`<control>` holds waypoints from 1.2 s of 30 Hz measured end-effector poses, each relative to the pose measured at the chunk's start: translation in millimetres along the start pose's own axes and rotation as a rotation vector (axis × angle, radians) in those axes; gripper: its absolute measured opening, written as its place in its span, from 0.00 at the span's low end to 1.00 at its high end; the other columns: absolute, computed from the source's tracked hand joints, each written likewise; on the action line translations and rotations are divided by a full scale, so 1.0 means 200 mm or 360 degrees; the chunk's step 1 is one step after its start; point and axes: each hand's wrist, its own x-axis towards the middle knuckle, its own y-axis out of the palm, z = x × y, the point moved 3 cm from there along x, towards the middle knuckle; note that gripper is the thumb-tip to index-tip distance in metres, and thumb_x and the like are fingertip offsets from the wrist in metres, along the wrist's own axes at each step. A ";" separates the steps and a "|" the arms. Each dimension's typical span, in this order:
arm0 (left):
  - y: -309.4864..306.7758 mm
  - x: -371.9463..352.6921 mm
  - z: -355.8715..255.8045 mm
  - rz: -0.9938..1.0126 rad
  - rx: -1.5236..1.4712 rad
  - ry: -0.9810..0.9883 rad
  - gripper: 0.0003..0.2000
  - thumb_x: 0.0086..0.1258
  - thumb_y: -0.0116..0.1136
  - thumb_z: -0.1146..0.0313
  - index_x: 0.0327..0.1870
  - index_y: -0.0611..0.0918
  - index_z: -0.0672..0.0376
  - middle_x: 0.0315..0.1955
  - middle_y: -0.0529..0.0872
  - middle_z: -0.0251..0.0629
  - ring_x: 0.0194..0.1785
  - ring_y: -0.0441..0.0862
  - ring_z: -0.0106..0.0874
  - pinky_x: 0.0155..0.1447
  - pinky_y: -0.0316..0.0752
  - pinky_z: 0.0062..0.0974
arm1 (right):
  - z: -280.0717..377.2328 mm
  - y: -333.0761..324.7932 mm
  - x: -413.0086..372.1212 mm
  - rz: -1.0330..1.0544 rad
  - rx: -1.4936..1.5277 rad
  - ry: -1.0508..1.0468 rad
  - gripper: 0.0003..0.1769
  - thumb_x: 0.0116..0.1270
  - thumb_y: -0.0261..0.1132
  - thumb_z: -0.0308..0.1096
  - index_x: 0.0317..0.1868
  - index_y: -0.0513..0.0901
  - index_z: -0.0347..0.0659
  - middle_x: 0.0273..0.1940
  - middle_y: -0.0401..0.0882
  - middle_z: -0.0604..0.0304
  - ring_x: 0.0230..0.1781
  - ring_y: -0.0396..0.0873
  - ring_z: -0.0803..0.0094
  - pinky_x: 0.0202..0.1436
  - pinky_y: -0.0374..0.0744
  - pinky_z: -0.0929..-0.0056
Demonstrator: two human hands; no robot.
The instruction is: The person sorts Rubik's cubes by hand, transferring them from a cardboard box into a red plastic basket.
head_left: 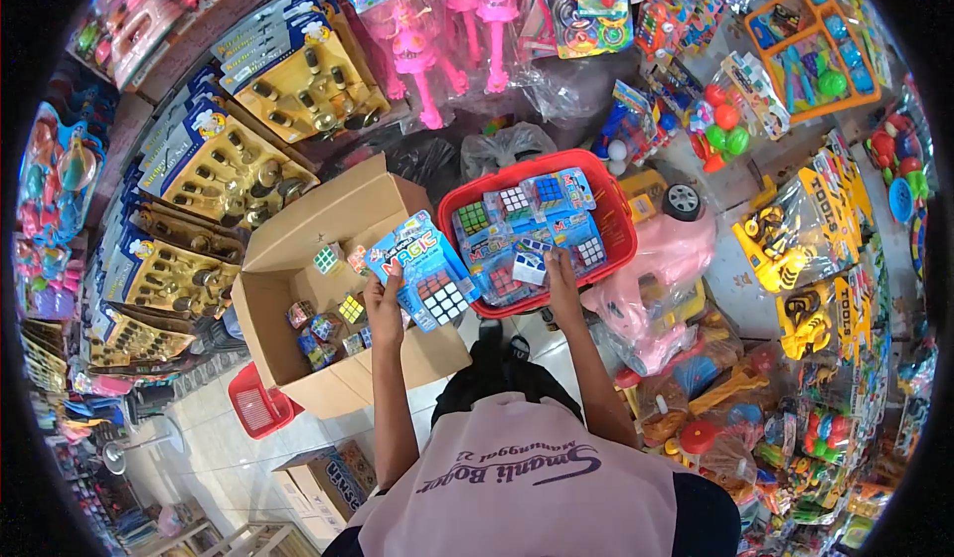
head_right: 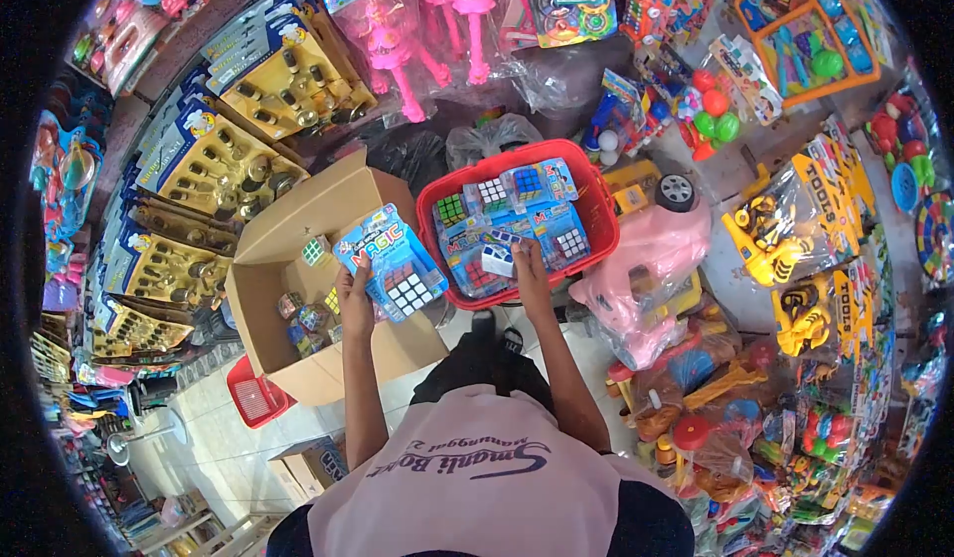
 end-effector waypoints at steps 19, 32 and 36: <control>0.01 0.35 0.05 -0.0216 -0.0058 -0.0019 0.10 0.73 0.55 0.67 0.49 0.77 0.61 0.40 0.83 0.32 0.40 0.79 0.18 0.45 0.74 0.20 | -0.19 0.35 0.38 0.0638 -0.1296 -0.0360 0.36 0.58 0.70 0.52 0.61 0.69 0.40 0.54 0.70 0.43 0.55 0.73 0.47 0.56 0.74 0.56; 0.07 0.23 -0.01 -0.0385 -0.0071 -0.0032 0.10 0.73 0.55 0.66 0.48 0.79 0.62 0.40 0.83 0.31 0.40 0.77 0.17 0.46 0.72 0.19 | -0.34 0.38 0.44 0.0715 -0.1378 -0.0596 0.34 0.53 0.73 0.48 0.55 0.71 0.37 0.47 0.72 0.43 0.49 0.75 0.47 0.50 0.76 0.53; 0.06 0.19 0.03 -0.0429 0.0004 0.0049 0.10 0.73 0.56 0.66 0.48 0.79 0.62 0.39 0.83 0.31 0.40 0.77 0.17 0.46 0.72 0.19 | -0.30 0.43 0.46 0.0706 -0.1532 -0.0371 0.32 0.54 0.73 0.47 0.52 0.72 0.36 0.45 0.74 0.43 0.47 0.77 0.47 0.47 0.77 0.52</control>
